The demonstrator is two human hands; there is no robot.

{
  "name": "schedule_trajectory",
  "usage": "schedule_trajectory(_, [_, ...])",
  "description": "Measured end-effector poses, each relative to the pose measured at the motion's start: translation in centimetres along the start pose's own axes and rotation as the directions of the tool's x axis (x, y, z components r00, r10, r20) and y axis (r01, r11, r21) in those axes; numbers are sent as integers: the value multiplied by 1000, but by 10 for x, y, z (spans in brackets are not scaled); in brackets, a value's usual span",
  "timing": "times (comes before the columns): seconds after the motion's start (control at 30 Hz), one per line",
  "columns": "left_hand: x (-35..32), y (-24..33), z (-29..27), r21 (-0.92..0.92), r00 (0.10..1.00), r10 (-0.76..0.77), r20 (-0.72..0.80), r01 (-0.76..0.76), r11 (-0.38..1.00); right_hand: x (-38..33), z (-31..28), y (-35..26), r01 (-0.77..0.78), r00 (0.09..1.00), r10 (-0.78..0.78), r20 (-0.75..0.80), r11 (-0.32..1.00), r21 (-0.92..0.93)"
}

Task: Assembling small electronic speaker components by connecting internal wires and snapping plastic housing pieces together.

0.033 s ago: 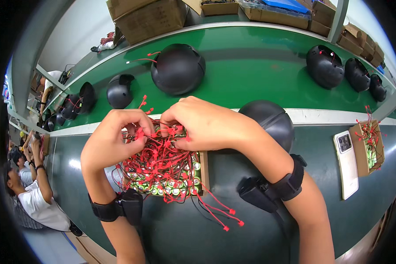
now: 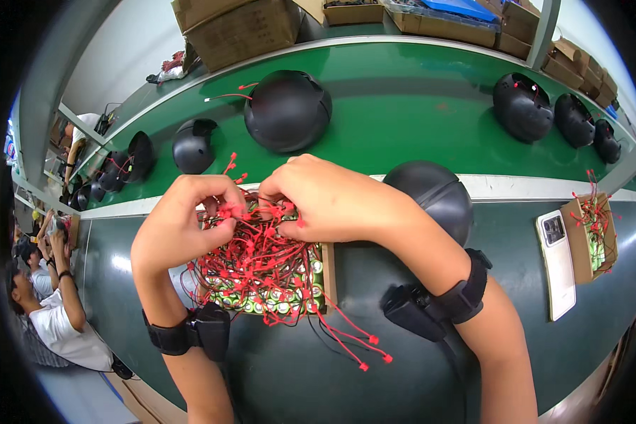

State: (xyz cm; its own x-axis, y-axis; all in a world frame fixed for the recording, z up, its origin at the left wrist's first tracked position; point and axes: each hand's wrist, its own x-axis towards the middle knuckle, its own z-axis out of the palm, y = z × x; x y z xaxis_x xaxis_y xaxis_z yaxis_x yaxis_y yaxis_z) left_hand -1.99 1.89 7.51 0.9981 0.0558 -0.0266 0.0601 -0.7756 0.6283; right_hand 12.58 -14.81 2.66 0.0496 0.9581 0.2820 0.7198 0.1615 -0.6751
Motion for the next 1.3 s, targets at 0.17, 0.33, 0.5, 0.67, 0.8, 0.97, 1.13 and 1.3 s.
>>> schedule_trajectory(0.17, [-6,-1,-2,-135,999,-29,-26,25,991,7,3,-2,-91,995,93,23,994,-68])
schedule_trajectory(0.33, [-8,-10,-8,-132,1000,-7,-21,4,991,7,3,1,-111,989,122,-86,986,126])
schedule_trajectory(0.5, [-13,-8,-16,-201,997,-83,7,83,976,9,9,9,-46,976,86,-200,980,196])
schedule_trajectory(0.67, [-18,-17,-19,-301,998,64,-27,-69,951,5,3,14,-58,997,75,-12,857,512])
schedule_trajectory(0.8, [-12,-10,-23,-229,990,7,138,25,973,6,5,12,-18,997,36,-65,965,263])
schedule_trajectory(0.97, [-8,-1,-15,-269,997,-49,65,65,961,1,5,16,148,984,-134,-117,982,118])
schedule_trajectory(1.13, [-10,-10,-14,-132,995,-95,-22,91,987,8,-5,-2,-155,984,132,117,964,216])
schedule_trajectory(1.3, [-13,-4,-14,-192,991,-130,-29,122,974,10,2,-8,-161,985,168,-42,978,131])
